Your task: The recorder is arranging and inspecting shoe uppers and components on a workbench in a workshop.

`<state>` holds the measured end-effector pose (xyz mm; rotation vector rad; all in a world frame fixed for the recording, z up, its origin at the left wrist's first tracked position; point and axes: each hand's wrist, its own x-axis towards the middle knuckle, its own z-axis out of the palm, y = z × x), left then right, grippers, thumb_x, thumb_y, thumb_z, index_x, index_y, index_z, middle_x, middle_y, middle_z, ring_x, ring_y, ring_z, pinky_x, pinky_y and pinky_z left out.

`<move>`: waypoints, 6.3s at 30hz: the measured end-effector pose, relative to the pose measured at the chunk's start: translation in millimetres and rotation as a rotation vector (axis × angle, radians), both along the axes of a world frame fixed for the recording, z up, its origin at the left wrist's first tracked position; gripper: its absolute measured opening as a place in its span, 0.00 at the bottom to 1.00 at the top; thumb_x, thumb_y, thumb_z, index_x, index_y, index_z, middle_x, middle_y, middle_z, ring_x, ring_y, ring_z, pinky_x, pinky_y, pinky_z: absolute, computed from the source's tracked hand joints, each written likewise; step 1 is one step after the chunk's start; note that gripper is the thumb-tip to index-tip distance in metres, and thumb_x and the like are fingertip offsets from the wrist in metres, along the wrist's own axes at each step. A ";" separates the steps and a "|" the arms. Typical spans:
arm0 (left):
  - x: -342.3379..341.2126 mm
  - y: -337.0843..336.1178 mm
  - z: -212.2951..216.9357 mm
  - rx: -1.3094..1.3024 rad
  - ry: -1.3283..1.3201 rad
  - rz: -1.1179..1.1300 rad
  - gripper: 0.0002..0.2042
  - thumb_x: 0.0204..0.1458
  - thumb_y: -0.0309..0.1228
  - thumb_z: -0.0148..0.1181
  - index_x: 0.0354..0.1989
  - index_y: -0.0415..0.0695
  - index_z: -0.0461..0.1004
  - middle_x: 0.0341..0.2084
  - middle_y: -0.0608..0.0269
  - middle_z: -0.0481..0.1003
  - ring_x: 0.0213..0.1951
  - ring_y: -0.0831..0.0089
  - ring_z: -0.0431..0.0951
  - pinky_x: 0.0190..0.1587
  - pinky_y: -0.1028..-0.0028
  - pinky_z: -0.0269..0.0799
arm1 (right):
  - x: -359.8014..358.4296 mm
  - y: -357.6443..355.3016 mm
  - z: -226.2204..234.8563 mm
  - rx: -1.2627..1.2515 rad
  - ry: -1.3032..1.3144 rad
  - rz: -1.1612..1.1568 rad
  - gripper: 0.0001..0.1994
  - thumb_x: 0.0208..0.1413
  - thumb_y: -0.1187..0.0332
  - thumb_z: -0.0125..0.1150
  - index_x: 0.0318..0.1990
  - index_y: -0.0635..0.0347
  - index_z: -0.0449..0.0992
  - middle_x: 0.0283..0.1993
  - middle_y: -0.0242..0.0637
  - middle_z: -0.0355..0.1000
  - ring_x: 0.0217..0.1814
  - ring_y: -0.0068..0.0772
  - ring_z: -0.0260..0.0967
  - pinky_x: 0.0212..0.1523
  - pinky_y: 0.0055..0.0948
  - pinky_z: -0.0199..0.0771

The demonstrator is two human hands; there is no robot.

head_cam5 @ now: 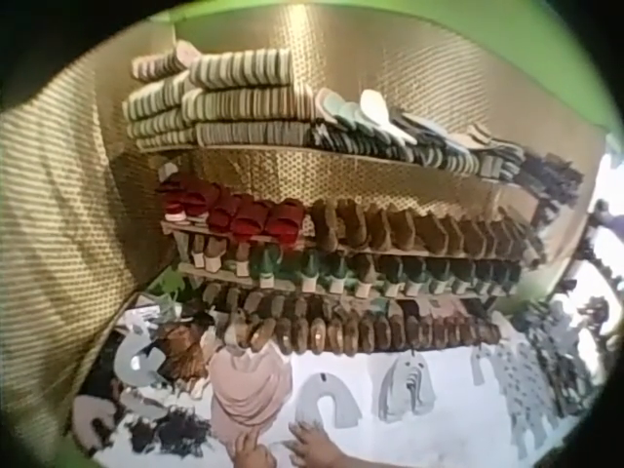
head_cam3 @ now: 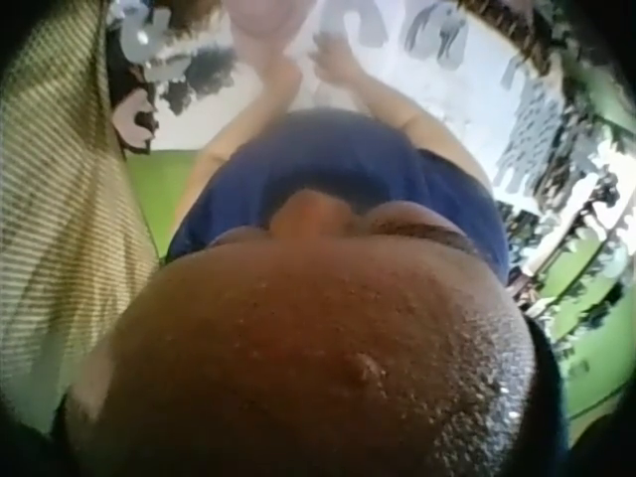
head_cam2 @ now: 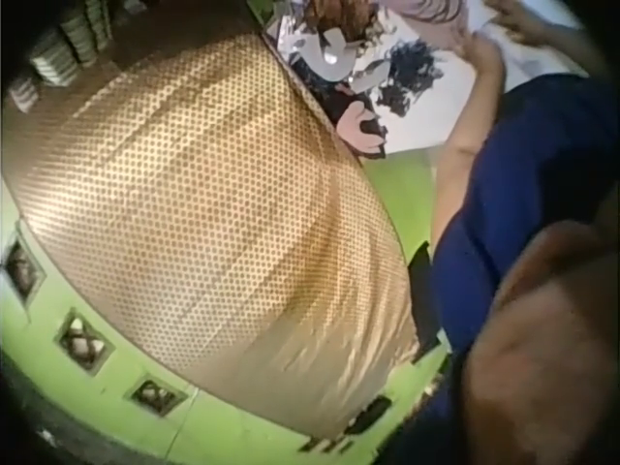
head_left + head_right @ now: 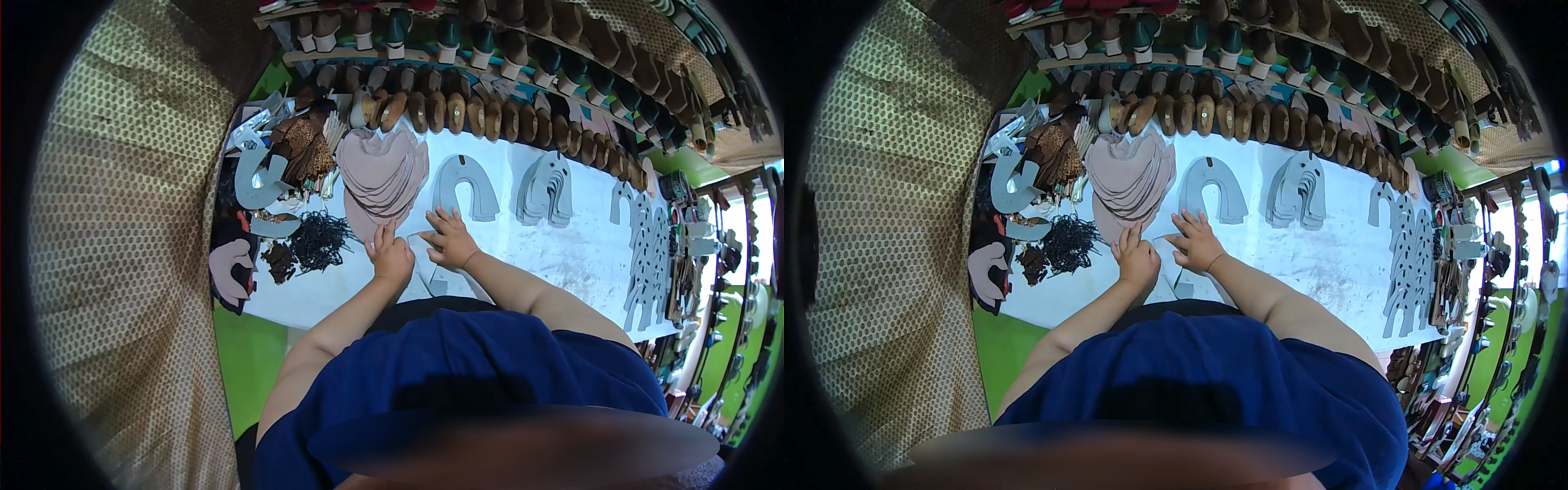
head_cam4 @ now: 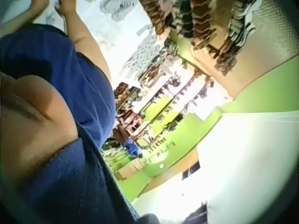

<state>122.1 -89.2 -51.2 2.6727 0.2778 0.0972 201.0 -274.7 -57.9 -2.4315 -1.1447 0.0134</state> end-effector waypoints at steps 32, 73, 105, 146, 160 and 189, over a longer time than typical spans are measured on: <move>-18.4 36.8 9.4 -0.092 -0.198 -0.109 0.28 0.54 0.39 0.53 0.66 0.54 0.64 0.72 0.46 0.48 0.71 0.39 0.45 0.68 0.38 0.33 | 2.3 -4.0 1.9 -0.035 0.024 0.045 0.25 0.58 0.58 0.55 0.64 0.42 0.68 0.72 0.42 0.55 0.76 0.49 0.48 0.73 0.63 0.39; -45.5 43.7 45.4 0.132 0.269 -0.350 0.27 0.59 0.52 0.51 0.69 0.73 0.61 0.75 0.44 0.37 0.73 0.34 0.32 0.66 0.31 0.27 | -4.9 2.9 8.5 -0.021 -0.029 0.078 0.34 0.54 0.48 0.60 0.67 0.51 0.64 0.73 0.43 0.55 0.77 0.49 0.46 0.75 0.52 0.42; -143.6 290.5 49.0 0.302 0.080 0.515 0.14 0.54 0.46 0.60 0.42 0.55 0.85 0.74 0.51 0.45 0.73 0.42 0.39 0.69 0.39 0.37 | -96.9 -22.5 8.8 -0.365 -0.011 -0.683 0.30 0.61 0.53 0.52 0.69 0.50 0.61 0.77 0.41 0.48 0.80 0.48 0.36 0.74 0.64 0.31; -120.5 315.5 51.2 0.288 -0.076 0.240 0.05 0.49 0.33 0.67 0.34 0.51 0.84 0.74 0.55 0.48 0.73 0.43 0.44 0.70 0.49 0.45 | -121.5 -33.1 -7.1 -0.235 -0.003 -0.860 0.28 0.61 0.54 0.54 0.68 0.50 0.63 0.75 0.46 0.51 0.78 0.52 0.41 0.73 0.54 0.44; -70.1 181.7 114.6 0.093 -0.132 -0.609 0.02 0.40 0.31 0.67 0.23 0.50 0.80 0.69 0.50 0.59 0.70 0.40 0.52 0.67 0.43 0.49 | -120.2 78.1 57.3 0.308 0.061 -0.379 0.12 0.48 0.59 0.68 0.42 0.42 0.83 0.71 0.45 0.59 0.77 0.59 0.44 0.68 0.73 0.41; -52.0 84.3 53.6 0.369 0.472 -0.941 0.35 0.56 0.53 0.57 0.73 0.72 0.51 0.76 0.68 0.40 0.75 0.44 0.33 0.69 0.34 0.31 | -117.8 92.1 15.8 -0.001 0.480 -1.056 0.10 0.51 0.60 0.62 0.36 0.49 0.86 0.78 0.47 0.45 0.80 0.62 0.29 0.72 0.69 0.27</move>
